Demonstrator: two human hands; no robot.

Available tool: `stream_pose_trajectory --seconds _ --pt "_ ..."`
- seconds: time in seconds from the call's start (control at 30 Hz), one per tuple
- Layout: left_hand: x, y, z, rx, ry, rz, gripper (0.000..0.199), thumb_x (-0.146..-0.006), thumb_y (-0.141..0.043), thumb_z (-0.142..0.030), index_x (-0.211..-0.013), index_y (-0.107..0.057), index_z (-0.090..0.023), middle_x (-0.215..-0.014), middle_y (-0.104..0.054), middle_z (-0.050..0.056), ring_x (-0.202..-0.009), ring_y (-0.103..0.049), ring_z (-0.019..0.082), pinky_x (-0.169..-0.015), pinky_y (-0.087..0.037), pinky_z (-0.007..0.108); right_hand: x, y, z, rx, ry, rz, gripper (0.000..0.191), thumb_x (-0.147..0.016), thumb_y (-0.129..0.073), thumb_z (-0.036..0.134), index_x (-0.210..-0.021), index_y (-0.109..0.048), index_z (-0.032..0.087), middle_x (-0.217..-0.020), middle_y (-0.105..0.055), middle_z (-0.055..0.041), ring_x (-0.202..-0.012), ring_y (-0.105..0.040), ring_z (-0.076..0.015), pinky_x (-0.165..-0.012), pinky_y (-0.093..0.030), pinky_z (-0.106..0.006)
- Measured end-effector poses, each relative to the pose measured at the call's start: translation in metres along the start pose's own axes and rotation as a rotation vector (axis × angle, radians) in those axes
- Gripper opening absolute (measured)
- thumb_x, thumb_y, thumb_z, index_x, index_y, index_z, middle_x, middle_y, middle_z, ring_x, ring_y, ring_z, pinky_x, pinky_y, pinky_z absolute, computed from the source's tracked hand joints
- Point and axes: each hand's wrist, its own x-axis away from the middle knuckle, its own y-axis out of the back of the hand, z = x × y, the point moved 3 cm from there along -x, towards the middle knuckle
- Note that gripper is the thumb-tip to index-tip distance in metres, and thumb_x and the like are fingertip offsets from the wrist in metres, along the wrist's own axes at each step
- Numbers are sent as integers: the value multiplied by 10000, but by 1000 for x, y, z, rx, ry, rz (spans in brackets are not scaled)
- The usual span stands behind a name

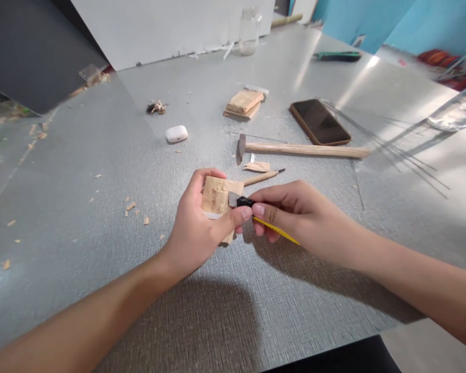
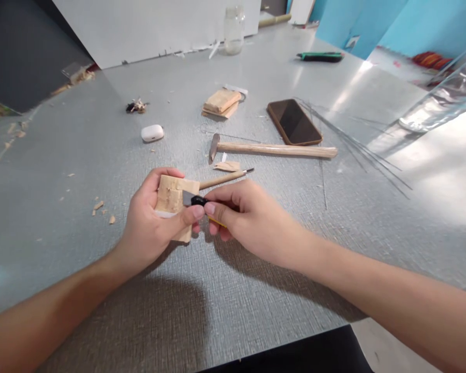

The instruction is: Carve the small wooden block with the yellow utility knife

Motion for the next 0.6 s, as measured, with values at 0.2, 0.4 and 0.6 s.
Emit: stream_pose_trajectory --seconds 0.2,0.4,0.6 --pt "0 -1 0 4 13 12 564 -773 -991 -315 -1107 -538 -276 -822 -729 -39 -557 -710 160 -480 -579 248 -1 1 5 70 37 3 303 -1048 -644 295 -767 -706 197 -693 -670 -14 -613 -585 -137 -568 -476 -267" --pt "0 0 -2 -31 -45 -32 631 -708 -1009 -213 -1126 -542 -287 -821 -660 -71 -574 -677 125 -473 -543 210 -2 4 4 74 -47 61 296 -1039 -628 257 -756 -676 185 -681 -649 -5 -605 -586 -124 -551 -487 -243" --pt "0 1 -1 -69 -18 -3 647 -697 -1003 -189 -1116 -521 -292 -808 -646 -80 -562 -671 129 -462 -537 215 1 5 4 109 -30 78 287 -1048 -610 256 -778 -666 181 -697 -646 3 -614 -585 -117 -570 -486 -241"
